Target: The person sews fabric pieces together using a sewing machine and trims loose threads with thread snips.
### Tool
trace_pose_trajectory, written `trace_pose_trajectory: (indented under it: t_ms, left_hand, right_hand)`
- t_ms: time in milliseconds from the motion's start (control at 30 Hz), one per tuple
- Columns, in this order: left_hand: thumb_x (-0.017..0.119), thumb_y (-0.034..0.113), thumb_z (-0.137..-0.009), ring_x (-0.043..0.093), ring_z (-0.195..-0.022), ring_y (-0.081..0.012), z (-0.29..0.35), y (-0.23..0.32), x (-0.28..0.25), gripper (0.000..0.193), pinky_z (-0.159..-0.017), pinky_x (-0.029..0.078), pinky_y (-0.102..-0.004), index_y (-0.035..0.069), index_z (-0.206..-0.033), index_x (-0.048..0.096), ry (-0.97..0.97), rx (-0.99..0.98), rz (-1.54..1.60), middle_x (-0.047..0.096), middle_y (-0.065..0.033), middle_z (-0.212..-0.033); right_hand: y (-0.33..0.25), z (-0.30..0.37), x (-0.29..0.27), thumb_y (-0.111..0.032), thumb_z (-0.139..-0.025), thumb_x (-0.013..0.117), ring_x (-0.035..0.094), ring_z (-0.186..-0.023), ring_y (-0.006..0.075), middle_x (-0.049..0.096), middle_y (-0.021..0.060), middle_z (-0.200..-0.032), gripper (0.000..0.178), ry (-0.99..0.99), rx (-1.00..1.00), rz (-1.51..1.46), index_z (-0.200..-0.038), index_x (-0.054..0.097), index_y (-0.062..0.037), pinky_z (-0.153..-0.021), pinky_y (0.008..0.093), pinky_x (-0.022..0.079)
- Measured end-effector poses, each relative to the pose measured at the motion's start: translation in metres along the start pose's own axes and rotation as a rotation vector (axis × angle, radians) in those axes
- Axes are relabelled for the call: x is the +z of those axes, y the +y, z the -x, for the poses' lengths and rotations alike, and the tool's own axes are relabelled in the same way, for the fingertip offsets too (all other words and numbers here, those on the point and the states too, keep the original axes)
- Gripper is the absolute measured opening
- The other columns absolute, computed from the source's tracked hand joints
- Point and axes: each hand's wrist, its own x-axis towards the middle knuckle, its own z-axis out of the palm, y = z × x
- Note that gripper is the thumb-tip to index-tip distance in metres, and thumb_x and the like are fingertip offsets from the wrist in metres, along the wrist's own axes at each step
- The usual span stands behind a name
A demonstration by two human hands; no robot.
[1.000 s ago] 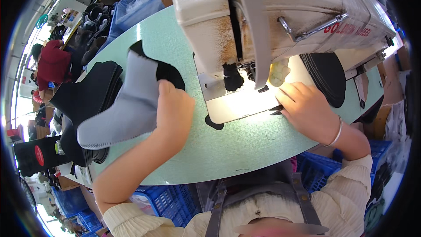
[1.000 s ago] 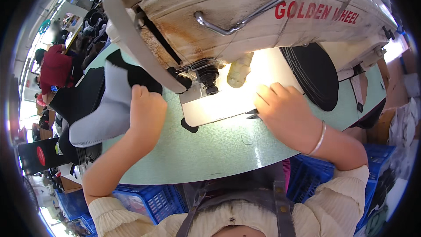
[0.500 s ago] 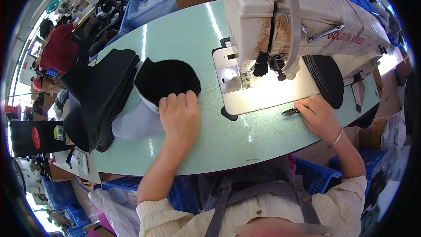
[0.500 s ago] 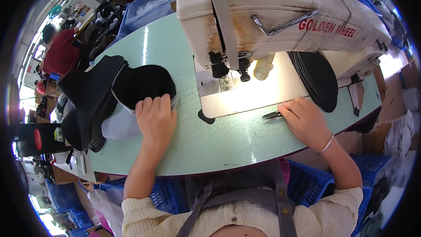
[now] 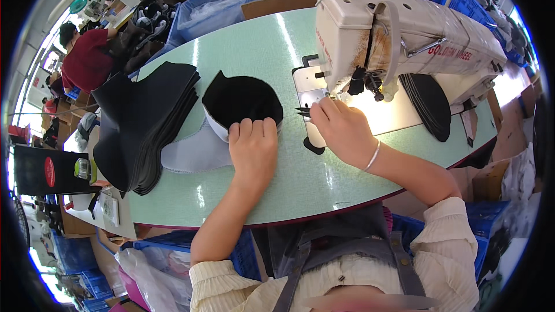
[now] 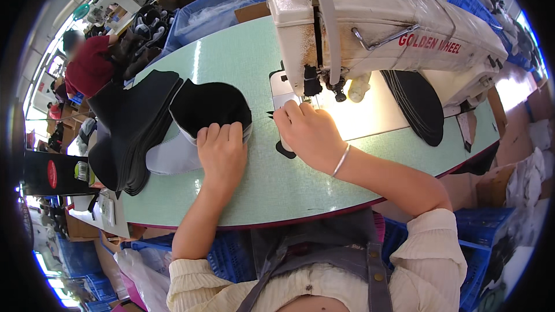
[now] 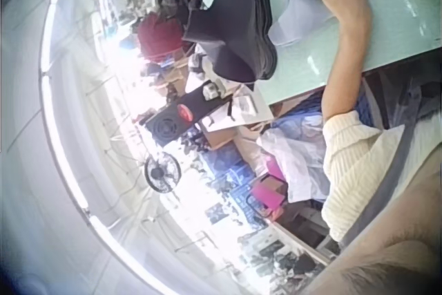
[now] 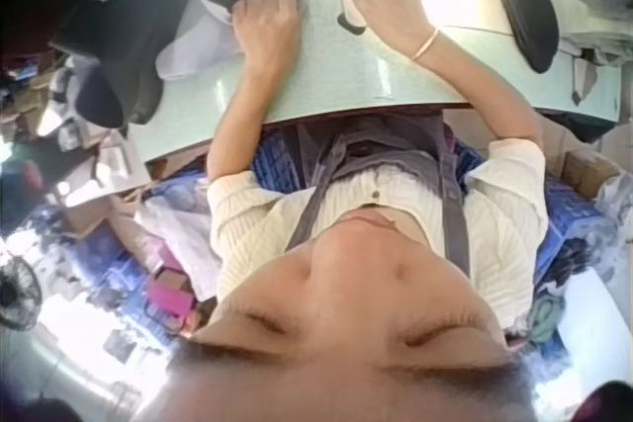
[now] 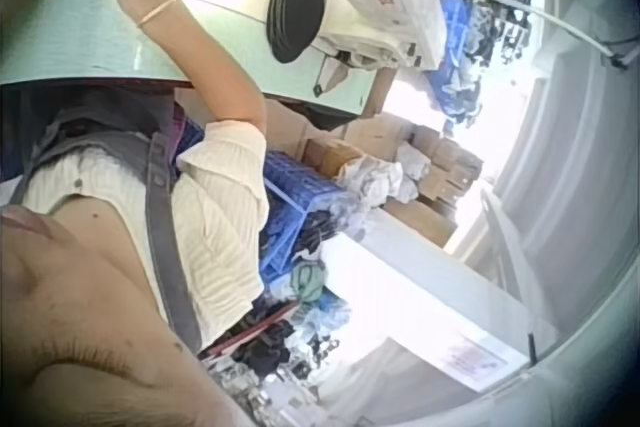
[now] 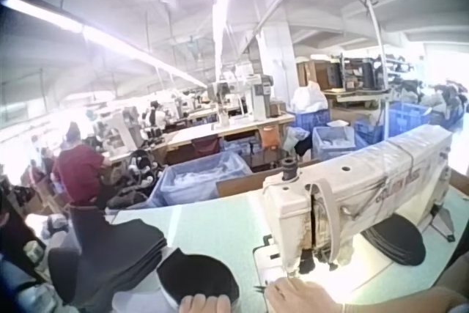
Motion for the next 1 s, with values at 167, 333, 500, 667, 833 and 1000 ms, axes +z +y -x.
trace_pose_trajectory:
  t_ms: [167, 333, 500, 667, 833, 1000]
  left_hand:
    - [0.067, 0.006, -0.055, 0.049, -0.07, -0.0224, 0.0, -0.004, -0.006, 0.026, -0.072, 0.037, -0.0359, 0.008, -0.077, 0.054, 0.012, -0.042, -0.014, 0.051, -0.0035, -0.068]
    - [0.057, 0.004, -0.063, 0.045, -0.063, -0.0198, -0.006, -0.009, -0.01, 0.014, -0.069, 0.039, -0.0338, 0.01, -0.063, 0.045, 0.152, -0.066, -0.014, 0.041, -0.0027, -0.058]
    - [0.057, 0.004, -0.062, 0.046, -0.061, -0.0201, -0.009, -0.009, -0.013, 0.011, -0.069, 0.039, -0.0343, 0.009, -0.065, 0.048, 0.192, -0.047, -0.013, 0.042, -0.003, -0.058]
    - [0.065, 0.003, -0.062, 0.047, -0.062, -0.0213, -0.013, -0.021, -0.04, 0.017, -0.067, 0.037, -0.0333, 0.003, -0.077, 0.056, 0.376, -0.132, 0.155, 0.048, -0.0044, -0.063]
    - [0.067, 0.004, -0.08, 0.053, -0.069, -0.019, -0.004, -0.007, -0.088, 0.014, -0.064, 0.041, -0.0281, 0.0, -0.09, 0.058, 0.521, -0.499, 0.776, 0.057, -0.0104, -0.082]
    - [0.061, 0.006, -0.087, 0.056, -0.088, -0.01, 0.008, 0.027, -0.114, 0.017, -0.079, 0.044, -0.0233, -0.003, -0.101, 0.056, 0.537, -0.641, 1.439, 0.062, -0.0049, -0.096]
  right_hand:
    - [0.003, 0.0, -0.008, -0.009, -0.069, 0.063, 0.055, -0.064, 0.0148, 0.046, 0.0043, -0.074, 0.019, -0.03, 0.059, -0.056, -0.083, 0.051, -0.0044, -0.047, 0.0249, 0.045]
    - [-0.008, -0.001, -0.004, -0.009, -0.069, 0.062, 0.055, -0.063, 0.016, 0.047, 0.0046, -0.074, 0.018, -0.064, 0.031, -0.11, -0.082, 0.05, -0.0041, -0.047, 0.0258, 0.046]
    - [-0.011, -0.011, 0.013, -0.01, -0.073, 0.063, 0.055, -0.061, 0.0167, 0.047, 0.0057, -0.072, 0.017, -0.203, 0.019, -0.125, -0.083, 0.051, -0.0048, -0.048, 0.0288, 0.046]
    - [-0.002, 0.007, -0.028, -0.012, -0.076, 0.068, 0.058, -0.065, 0.0195, 0.055, 0.007, -0.078, 0.02, -0.108, 0.183, -0.392, -0.089, 0.054, -0.0034, -0.054, 0.029, 0.046]
    - [0.001, 0.025, -0.083, -0.009, -0.079, 0.067, 0.059, -0.066, 0.0206, 0.058, 0.0107, -0.085, 0.027, -0.175, 0.36, -0.742, -0.101, 0.053, -0.0011, -0.055, 0.0293, 0.047]
    - [-0.013, 0.024, -0.099, -0.006, -0.08, 0.066, 0.053, -0.065, 0.0148, 0.055, 0.0122, -0.088, 0.03, 0.115, 0.143, -1.093, -0.104, 0.049, -0.0013, -0.055, 0.0259, 0.043]
